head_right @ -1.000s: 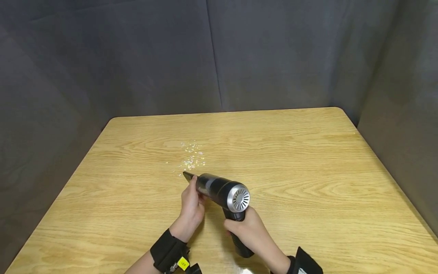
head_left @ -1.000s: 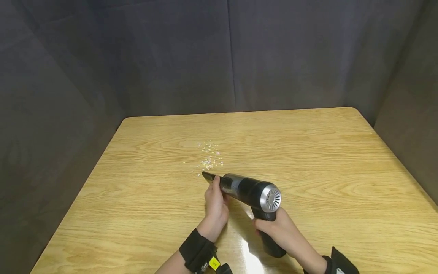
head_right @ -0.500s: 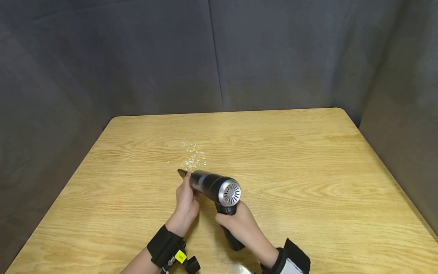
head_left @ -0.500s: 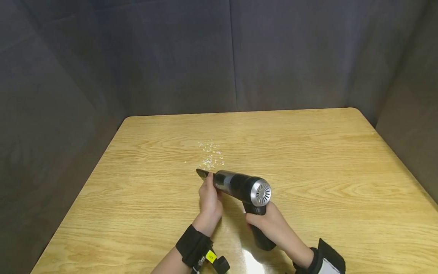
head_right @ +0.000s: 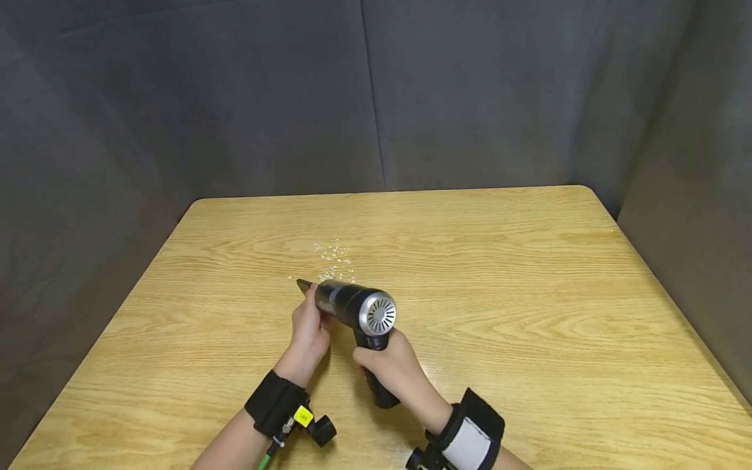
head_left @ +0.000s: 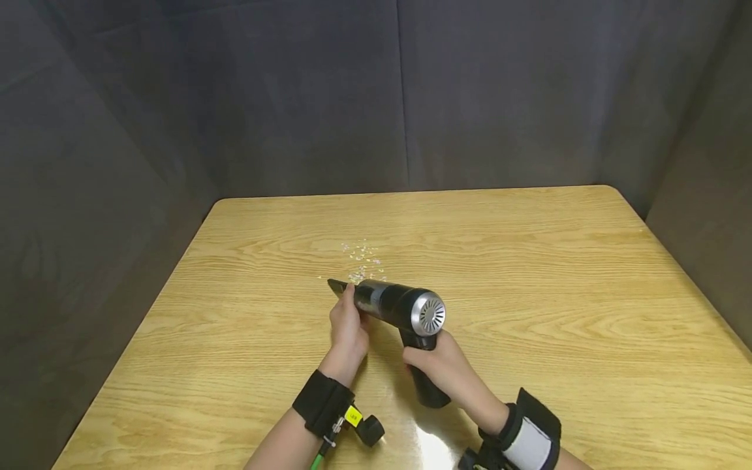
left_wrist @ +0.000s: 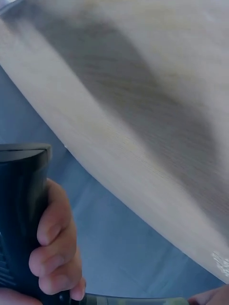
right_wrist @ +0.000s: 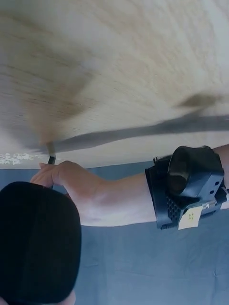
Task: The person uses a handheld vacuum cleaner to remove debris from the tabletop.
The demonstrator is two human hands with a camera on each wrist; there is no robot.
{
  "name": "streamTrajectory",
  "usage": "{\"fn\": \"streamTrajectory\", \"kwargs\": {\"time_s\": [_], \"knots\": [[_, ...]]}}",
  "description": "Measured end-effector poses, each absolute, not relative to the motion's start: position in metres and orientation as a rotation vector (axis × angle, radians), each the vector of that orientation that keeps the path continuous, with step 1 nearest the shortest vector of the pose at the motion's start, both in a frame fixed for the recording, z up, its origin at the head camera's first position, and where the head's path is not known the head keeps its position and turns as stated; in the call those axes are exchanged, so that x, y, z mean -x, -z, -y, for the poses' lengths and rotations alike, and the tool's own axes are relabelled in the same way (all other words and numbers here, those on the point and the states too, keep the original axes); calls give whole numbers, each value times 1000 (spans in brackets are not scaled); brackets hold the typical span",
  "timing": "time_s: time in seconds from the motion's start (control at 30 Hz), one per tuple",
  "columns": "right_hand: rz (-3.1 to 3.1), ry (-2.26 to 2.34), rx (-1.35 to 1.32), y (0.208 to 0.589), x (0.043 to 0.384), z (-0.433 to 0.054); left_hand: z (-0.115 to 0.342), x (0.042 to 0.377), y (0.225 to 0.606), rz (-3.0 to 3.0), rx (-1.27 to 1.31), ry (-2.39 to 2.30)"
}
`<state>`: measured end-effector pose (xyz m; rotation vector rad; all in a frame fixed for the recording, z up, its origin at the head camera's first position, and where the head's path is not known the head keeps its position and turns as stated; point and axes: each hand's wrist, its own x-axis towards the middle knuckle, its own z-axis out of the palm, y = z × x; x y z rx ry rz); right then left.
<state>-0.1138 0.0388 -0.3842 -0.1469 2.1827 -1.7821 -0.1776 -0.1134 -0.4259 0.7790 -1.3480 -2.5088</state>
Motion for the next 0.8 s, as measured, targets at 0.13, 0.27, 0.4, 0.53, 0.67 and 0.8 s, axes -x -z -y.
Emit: {"fn": "streamTrajectory", "kwargs": {"time_s": [0.13, 0.27, 0.4, 0.53, 0.67, 0.8], "knots": [[-2197, 1791, 126, 386, 122, -29, 121, 187, 427, 1299, -774, 2509], [-2227, 1794, 111, 387, 128, -22, 125, 194, 428, 1286, -778, 2503], [-2240, 1790, 86, 388, 129, -23, 124, 195, 429, 1290, -780, 2509], [-2231, 1766, 99, 388, 120, -35, 114, 185, 429, 1315, -771, 2522], [-2225, 1738, 111, 387, 104, -56, 98, 169, 427, 1381, -770, 2543], [-2235, 1731, 59, 387, 89, -75, 81, 155, 424, 1411, -751, 2590]]}}
